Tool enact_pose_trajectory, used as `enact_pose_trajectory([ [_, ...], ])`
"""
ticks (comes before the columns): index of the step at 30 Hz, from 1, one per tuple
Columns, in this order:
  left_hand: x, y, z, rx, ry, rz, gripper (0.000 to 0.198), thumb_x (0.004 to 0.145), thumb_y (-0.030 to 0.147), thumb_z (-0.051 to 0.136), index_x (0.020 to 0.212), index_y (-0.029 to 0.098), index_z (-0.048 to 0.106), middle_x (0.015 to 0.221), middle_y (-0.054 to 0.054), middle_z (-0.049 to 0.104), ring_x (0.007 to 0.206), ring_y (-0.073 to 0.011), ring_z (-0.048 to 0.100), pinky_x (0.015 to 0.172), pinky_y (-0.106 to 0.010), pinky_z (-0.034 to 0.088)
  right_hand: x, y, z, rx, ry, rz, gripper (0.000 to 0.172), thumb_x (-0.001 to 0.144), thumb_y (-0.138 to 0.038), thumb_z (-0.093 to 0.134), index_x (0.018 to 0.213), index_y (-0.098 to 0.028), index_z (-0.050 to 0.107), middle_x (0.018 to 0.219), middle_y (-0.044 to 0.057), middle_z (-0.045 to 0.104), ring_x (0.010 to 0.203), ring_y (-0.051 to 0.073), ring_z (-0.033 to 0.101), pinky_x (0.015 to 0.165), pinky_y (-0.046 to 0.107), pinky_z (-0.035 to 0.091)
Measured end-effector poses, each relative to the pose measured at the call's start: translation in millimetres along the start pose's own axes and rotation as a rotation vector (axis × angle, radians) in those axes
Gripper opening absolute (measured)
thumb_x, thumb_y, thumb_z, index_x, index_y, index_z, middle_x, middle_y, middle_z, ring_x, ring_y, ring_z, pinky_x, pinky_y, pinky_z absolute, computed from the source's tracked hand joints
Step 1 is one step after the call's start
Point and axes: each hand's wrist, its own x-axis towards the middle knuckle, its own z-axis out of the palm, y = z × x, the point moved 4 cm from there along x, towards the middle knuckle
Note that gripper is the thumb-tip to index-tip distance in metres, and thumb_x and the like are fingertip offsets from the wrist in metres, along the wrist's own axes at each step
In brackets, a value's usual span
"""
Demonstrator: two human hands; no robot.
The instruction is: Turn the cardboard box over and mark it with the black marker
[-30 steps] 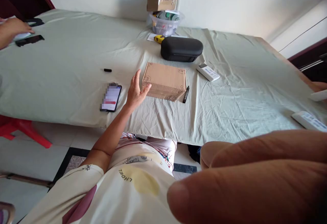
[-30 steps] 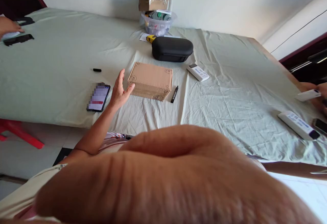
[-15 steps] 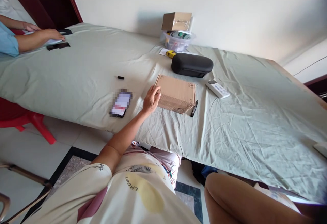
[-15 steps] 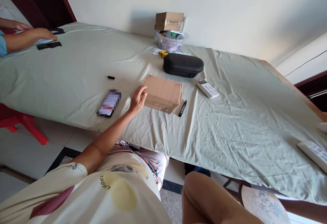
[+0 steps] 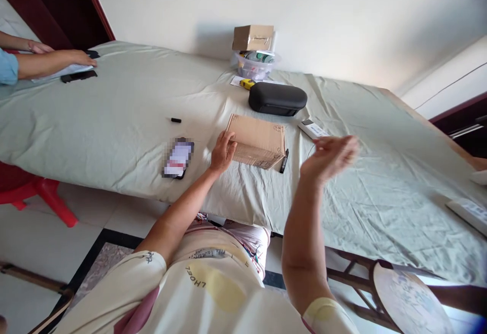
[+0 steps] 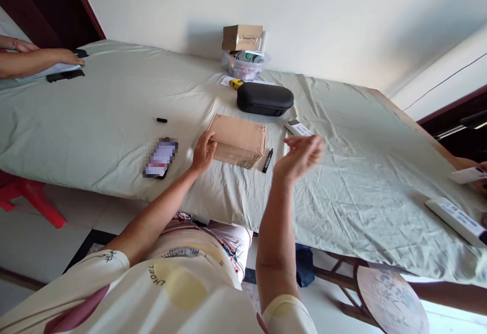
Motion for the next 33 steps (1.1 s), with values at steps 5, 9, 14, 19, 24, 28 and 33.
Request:
enact_pose_trajectory([
  [5, -2, -1, -0.9, 0.006, 0.002, 0.039, 0.048, 0.107, 0.058, 0.042, 0.135, 0.022, 0.059, 0.142, -0.019, 0.064, 0.14, -0.028, 0.061, 0.119, -0.05, 0.05, -38, 87, 26, -0.14, 0.102, 0.206, 0.052, 0.101, -0.067, 0.045, 0.111, -0.021, 0.065, 0.11, 0.007, 0.073, 0.105, 0.021, 0.074, 0.093, 0.04, 0.058],
  [9, -4, 0, -1.2, 0.013, -0.004, 0.021, 0.049, 0.107, 0.06, 0.041, 0.135, 0.023, 0.058, 0.144, -0.018, 0.062, 0.134, -0.0257, 0.064, 0.112, -0.044, 0.056, -64, 100, 26, -0.204, -0.038, 0.151, 0.052, 0.1, -0.063, 0.05, 0.124, -0.021, 0.07, 0.136, 0.013, 0.069, 0.134, 0.026, 0.064, 0.118, 0.05, 0.047],
  [14, -6, -2, -0.7, -0.027, 0.005, 0.031, 0.059, 0.106, 0.067, 0.038, 0.137, 0.02, 0.057, 0.144, -0.02, 0.062, 0.132, -0.0256, 0.065, 0.107, -0.041, 0.058, -74, 100, 23, -0.216, -0.068, 0.261, 0.062, 0.103, -0.066, 0.045, 0.142, -0.021, 0.064, 0.149, 0.014, 0.063, 0.142, 0.026, 0.058, 0.124, 0.053, 0.044],
  [19, -9, -12, -1.9, -0.037, 0.02, 0.03, 0.066, 0.105, 0.069, 0.042, 0.152, 0.022, 0.05, 0.154, -0.019, 0.059, 0.147, -0.028, 0.056, 0.123, -0.045, 0.047, -82, 104, 30, -0.218, -0.085, 0.332, 0.066, 0.104, -0.067, 0.041, 0.155, -0.027, 0.054, 0.162, 0.009, 0.054, 0.153, 0.025, 0.049, 0.131, 0.053, 0.036],
  [24, -10, -21, -2.2, -0.099, 0.041, -0.034, 0.077, 0.103, 0.069, 0.048, 0.163, 0.021, 0.039, 0.163, -0.02, 0.053, 0.156, -0.0309, 0.048, 0.13, -0.049, 0.039, -86, 107, 35, -0.242, -0.011, 0.323, 0.069, 0.102, -0.069, 0.046, 0.156, -0.027, 0.052, 0.164, 0.012, 0.052, 0.155, 0.029, 0.047, 0.132, 0.061, 0.032],
  [28, -9, -24, 2.2, -0.134, 0.054, -0.087, 0.082, 0.102, 0.069, 0.051, 0.165, 0.02, 0.034, 0.168, -0.02, 0.047, 0.16, -0.0311, 0.044, 0.131, -0.049, 0.038, -86, 111, 39, -0.259, 0.011, 0.325, 0.071, 0.099, -0.072, 0.05, 0.154, -0.026, 0.053, 0.163, 0.012, 0.053, 0.156, 0.029, 0.045, 0.132, 0.057, 0.033],
  [33, -7, -24, 8.4, -0.151, 0.06, -0.155, 0.091, 0.095, 0.065, 0.067, 0.165, 0.02, 0.031, 0.169, -0.021, 0.044, 0.162, -0.0331, 0.039, 0.133, -0.05, 0.035, -87, 114, 43, -0.289, 0.013, 0.325, 0.073, 0.099, -0.074, 0.047, 0.154, -0.026, 0.053, 0.161, 0.012, 0.054, 0.156, 0.029, 0.045, 0.131, 0.056, 0.036],
])
